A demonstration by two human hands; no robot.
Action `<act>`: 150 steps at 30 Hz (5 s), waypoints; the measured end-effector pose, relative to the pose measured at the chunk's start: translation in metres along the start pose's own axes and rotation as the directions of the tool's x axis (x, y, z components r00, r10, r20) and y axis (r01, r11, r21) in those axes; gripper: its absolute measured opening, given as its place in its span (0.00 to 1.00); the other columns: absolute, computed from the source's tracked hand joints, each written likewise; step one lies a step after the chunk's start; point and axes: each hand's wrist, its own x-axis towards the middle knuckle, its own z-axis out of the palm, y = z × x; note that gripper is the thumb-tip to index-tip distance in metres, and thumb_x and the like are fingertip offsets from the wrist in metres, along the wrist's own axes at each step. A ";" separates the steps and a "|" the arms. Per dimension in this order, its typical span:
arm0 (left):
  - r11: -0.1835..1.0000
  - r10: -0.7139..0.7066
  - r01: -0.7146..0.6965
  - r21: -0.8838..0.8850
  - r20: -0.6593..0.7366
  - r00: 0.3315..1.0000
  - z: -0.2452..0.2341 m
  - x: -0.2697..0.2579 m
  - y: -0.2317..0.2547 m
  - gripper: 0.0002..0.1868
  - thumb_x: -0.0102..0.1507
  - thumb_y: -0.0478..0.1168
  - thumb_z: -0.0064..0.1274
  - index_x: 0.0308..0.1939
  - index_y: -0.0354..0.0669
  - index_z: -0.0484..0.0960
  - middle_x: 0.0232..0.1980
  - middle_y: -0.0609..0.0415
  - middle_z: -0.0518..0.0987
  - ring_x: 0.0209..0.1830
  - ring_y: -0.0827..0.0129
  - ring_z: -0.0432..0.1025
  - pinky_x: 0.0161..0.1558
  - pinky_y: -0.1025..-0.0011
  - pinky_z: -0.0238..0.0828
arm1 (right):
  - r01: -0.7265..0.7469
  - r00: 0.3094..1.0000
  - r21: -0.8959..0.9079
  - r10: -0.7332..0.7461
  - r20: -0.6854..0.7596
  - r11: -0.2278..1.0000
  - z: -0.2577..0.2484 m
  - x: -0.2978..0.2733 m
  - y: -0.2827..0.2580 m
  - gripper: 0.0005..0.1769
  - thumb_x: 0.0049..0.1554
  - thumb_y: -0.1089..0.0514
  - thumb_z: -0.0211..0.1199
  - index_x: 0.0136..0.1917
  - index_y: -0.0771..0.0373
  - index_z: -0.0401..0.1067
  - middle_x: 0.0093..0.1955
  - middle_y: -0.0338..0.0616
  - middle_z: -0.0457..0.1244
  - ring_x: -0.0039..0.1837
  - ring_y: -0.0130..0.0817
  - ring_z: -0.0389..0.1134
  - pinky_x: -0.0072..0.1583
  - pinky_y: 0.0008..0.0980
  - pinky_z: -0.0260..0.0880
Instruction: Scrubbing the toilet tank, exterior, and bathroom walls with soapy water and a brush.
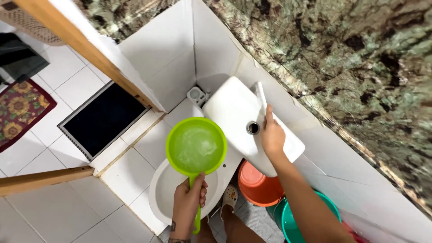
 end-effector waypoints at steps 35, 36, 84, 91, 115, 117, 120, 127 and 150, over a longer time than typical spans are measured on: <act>0.978 -0.058 0.035 0.205 0.106 0.993 0.020 -0.001 0.004 0.19 0.64 0.47 0.56 0.29 0.33 0.76 0.18 0.58 0.65 0.15 0.76 0.57 0.20 0.73 0.52 | -0.522 0.853 0.289 0.495 0.165 0.803 -0.023 -0.110 0.020 0.37 0.57 0.56 0.56 0.78 0.56 0.53 0.43 0.58 0.69 0.43 0.56 0.72 0.46 0.53 0.71; 0.979 -0.038 0.014 0.201 0.115 0.993 0.023 0.000 0.003 0.19 0.64 0.47 0.56 0.29 0.32 0.77 0.19 0.58 0.66 0.15 0.76 0.57 0.20 0.73 0.53 | -0.506 0.862 0.242 0.473 0.184 0.828 -0.015 -0.097 0.013 0.37 0.57 0.57 0.58 0.78 0.55 0.54 0.42 0.58 0.69 0.44 0.56 0.71 0.45 0.54 0.70; 0.982 0.108 -0.117 0.150 0.070 0.992 -0.012 0.020 0.005 0.19 0.64 0.48 0.56 0.27 0.34 0.77 0.18 0.59 0.68 0.14 0.78 0.59 0.19 0.75 0.55 | 0.206 0.977 0.168 -0.213 0.026 0.964 -0.004 -0.101 -0.010 0.27 0.59 0.58 0.59 0.72 0.53 0.68 0.49 0.55 0.70 0.42 0.55 0.71 0.46 0.49 0.72; 0.974 0.074 -0.081 0.211 0.038 0.997 -0.023 0.019 0.013 0.20 0.64 0.48 0.55 0.27 0.33 0.78 0.18 0.58 0.68 0.14 0.76 0.59 0.18 0.74 0.55 | -0.182 0.965 -0.072 0.192 0.179 0.981 -0.062 -0.077 0.061 0.22 0.65 0.47 0.55 0.72 0.36 0.71 0.46 0.50 0.71 0.44 0.51 0.72 0.50 0.46 0.72; 0.976 -0.002 -0.008 0.217 0.044 0.999 0.001 0.014 0.014 0.19 0.64 0.48 0.55 0.27 0.34 0.77 0.18 0.57 0.69 0.13 0.75 0.60 0.19 0.73 0.55 | -0.084 0.957 -0.063 0.098 0.274 0.994 -0.070 -0.053 0.096 0.22 0.61 0.45 0.57 0.68 0.33 0.71 0.48 0.45 0.72 0.49 0.52 0.72 0.50 0.48 0.72; 0.977 0.034 -0.051 0.205 0.087 0.996 0.003 0.010 0.009 0.19 0.64 0.48 0.54 0.27 0.34 0.77 0.18 0.58 0.69 0.14 0.77 0.59 0.19 0.74 0.55 | 0.076 0.966 -0.084 -0.052 0.255 0.994 -0.066 -0.031 0.079 0.20 0.63 0.47 0.55 0.68 0.36 0.72 0.51 0.44 0.71 0.50 0.50 0.73 0.49 0.48 0.72; 0.974 0.022 -0.036 0.223 0.064 0.998 0.006 0.008 0.009 0.20 0.64 0.48 0.55 0.27 0.34 0.77 0.18 0.58 0.68 0.13 0.76 0.58 0.19 0.74 0.54 | 0.210 0.941 -0.097 -0.175 0.288 0.973 -0.076 0.007 0.047 0.19 0.64 0.47 0.54 0.68 0.36 0.72 0.53 0.41 0.72 0.49 0.49 0.73 0.50 0.47 0.73; 0.970 0.002 -0.012 0.243 0.038 0.999 0.002 0.002 0.006 0.20 0.64 0.48 0.56 0.27 0.33 0.77 0.18 0.57 0.69 0.14 0.75 0.60 0.19 0.73 0.55 | 0.175 0.963 -0.103 -0.149 0.226 0.979 -0.066 -0.024 0.096 0.20 0.63 0.48 0.55 0.67 0.37 0.72 0.53 0.42 0.72 0.49 0.47 0.73 0.48 0.47 0.73; 0.957 -0.017 0.004 0.289 0.043 0.999 -0.032 -0.013 0.012 0.19 0.64 0.48 0.56 0.28 0.33 0.78 0.18 0.57 0.68 0.14 0.76 0.59 0.19 0.73 0.54 | -0.136 0.977 0.107 0.115 0.182 0.985 0.015 -0.170 -0.029 0.41 0.57 0.66 0.52 0.81 0.46 0.47 0.52 0.56 0.68 0.47 0.55 0.70 0.45 0.50 0.70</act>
